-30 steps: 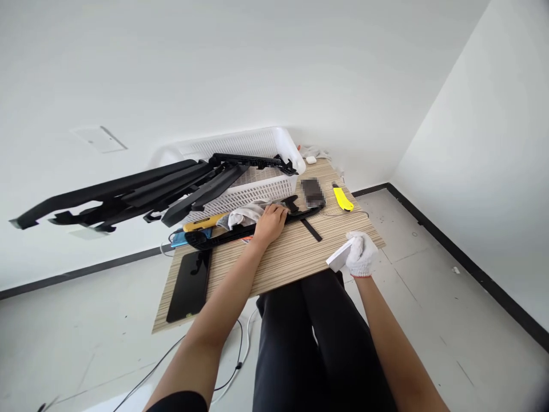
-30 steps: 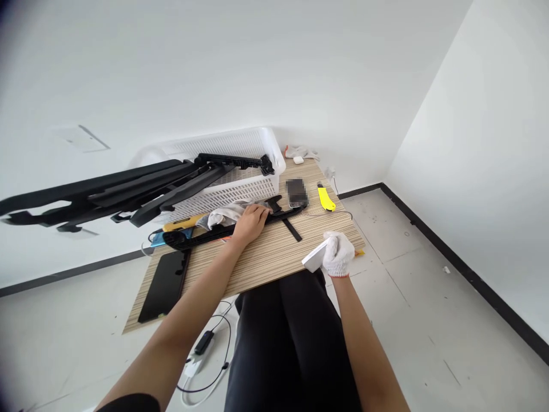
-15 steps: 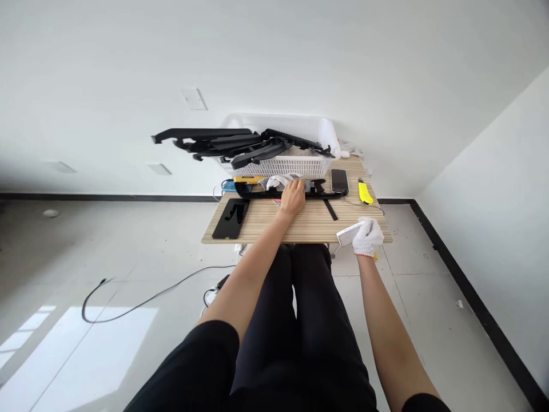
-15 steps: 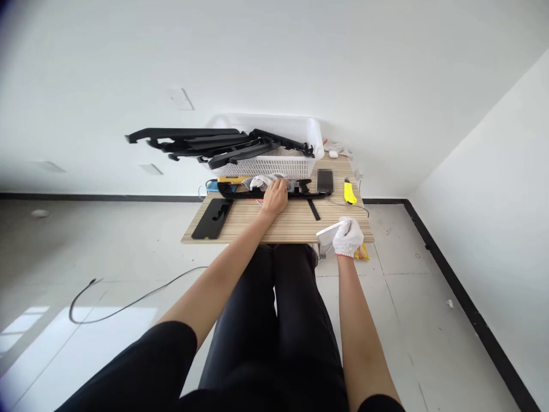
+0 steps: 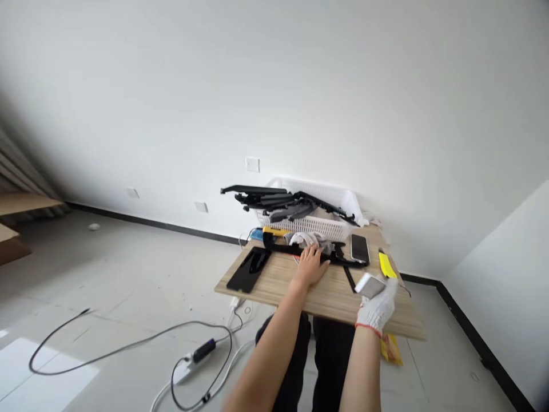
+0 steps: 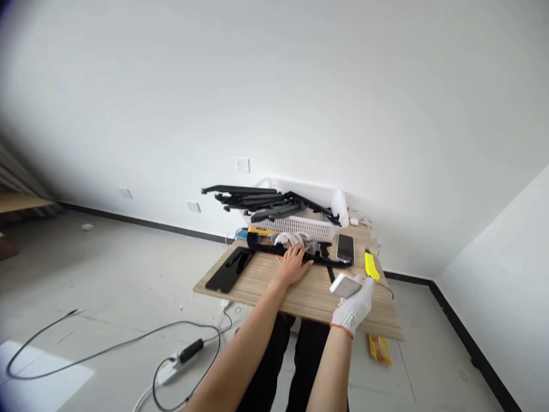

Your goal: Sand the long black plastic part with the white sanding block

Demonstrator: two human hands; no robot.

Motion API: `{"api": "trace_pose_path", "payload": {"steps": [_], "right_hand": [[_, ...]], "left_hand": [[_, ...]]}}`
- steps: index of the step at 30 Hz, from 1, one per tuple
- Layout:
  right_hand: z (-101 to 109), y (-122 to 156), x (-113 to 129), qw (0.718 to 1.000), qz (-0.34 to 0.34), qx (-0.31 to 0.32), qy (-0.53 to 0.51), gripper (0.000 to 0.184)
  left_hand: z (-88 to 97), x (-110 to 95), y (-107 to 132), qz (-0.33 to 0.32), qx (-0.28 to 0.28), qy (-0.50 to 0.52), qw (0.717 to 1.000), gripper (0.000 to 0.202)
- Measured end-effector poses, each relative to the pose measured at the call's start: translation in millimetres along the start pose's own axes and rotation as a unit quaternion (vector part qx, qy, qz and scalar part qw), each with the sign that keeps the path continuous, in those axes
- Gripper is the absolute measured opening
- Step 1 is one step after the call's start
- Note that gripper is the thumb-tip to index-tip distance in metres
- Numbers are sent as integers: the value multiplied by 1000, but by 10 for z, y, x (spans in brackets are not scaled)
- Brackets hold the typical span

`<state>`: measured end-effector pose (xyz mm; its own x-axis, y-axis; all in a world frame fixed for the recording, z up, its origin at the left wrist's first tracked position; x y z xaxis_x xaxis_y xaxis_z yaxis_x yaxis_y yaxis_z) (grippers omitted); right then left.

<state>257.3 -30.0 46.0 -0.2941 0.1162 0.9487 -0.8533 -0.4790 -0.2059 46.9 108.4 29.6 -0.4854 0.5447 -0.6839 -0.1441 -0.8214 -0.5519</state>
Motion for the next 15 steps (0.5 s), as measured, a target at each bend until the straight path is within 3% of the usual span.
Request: {"api": "trace_pose_path", "payload": {"steps": [2,5,7,9,12,15], "right_hand": [[-409,-5,236,997,6,77,-24,66],[-967,-84,564,975,21,221,-27,56],[-1222,-156,657,949,43,311,-8,46],[-1351,-220,606,927,57,370,14,42],[-1343,-312,402,924,62,375,39,47],[-1224,-405,321,948,113,282,97,52]], "left_hand": [[200,118,27,41,-56,17,997,28],[559,376,124,154,-156,24,975,24],[722,554,206,234,-205,26,950,21],[785,705,287,302,-238,37,922,25],[728,847,420,384,-271,82,879,43],[588,863,498,428,-280,140,848,51]]}}
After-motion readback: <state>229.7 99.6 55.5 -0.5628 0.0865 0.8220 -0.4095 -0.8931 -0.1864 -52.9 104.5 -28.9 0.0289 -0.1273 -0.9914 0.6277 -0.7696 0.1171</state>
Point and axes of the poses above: each hand's wrist, its own y-axis away from the middle knuckle, its own z-axis out of the back of the hand, x = y × z, the point moved 8 cm from there along -y, towards the middle knuckle, and after that the axes turned 11 degrees about y, right-handed, at the moved point
